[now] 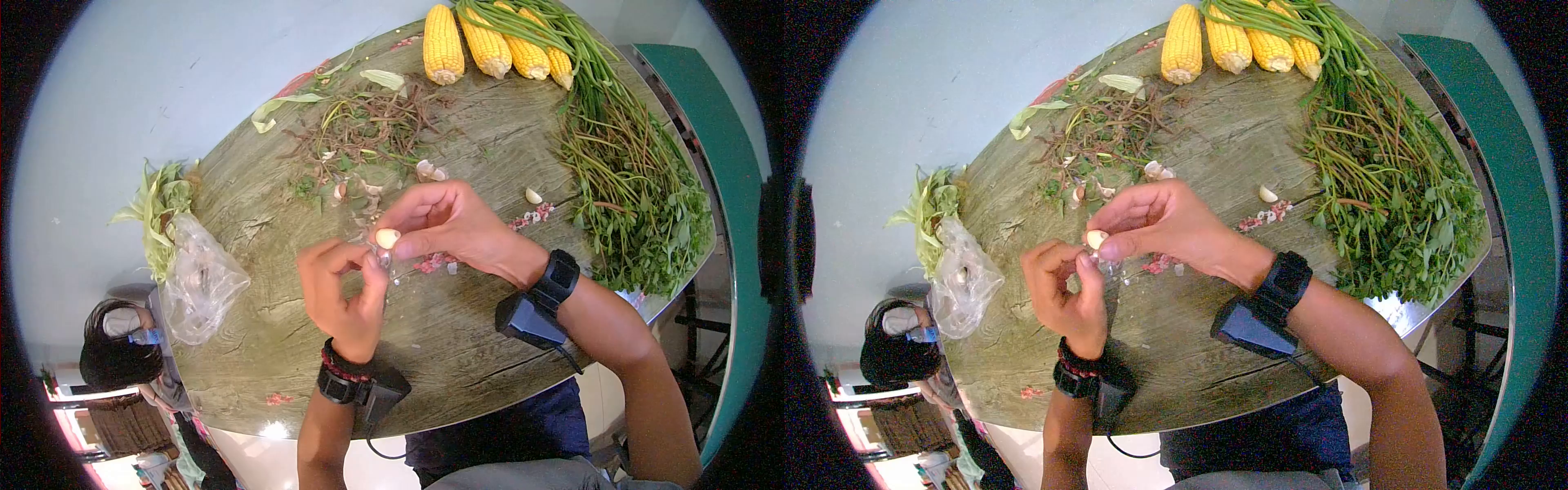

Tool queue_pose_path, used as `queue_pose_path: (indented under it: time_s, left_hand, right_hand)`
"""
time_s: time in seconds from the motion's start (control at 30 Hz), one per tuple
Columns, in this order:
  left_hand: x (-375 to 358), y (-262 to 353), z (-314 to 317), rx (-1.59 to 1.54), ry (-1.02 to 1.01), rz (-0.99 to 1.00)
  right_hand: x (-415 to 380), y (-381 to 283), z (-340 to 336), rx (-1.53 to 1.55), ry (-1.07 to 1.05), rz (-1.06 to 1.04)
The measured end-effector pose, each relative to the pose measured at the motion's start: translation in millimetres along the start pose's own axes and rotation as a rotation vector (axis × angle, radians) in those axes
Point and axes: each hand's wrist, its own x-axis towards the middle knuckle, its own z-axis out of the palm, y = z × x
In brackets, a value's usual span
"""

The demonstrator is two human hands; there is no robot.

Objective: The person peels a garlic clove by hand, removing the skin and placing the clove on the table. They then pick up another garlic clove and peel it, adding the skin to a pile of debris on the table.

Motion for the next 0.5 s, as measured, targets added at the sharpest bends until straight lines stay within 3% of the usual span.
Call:
queue_pose_path:
  time_s: [0.27,0.37,0.5]
  left_hand:
    - [0.1,-2.6,2.5,-0.002,0.052,-0.015]
    - [1.1,-1.1,-4.8,-0.001,-0.061,0.155]
    - [1.4,2.7,-2.8,0.049,-0.014,0.164]
  right_hand:
    - [0.2,0.4,-0.7,0.015,-0.011,-0.01]
    - [0.5,1.8,-2.1,0.024,-0.019,-0.022]
    - [0.0,0.6,-0.4,0.011,0.01,-0.011]
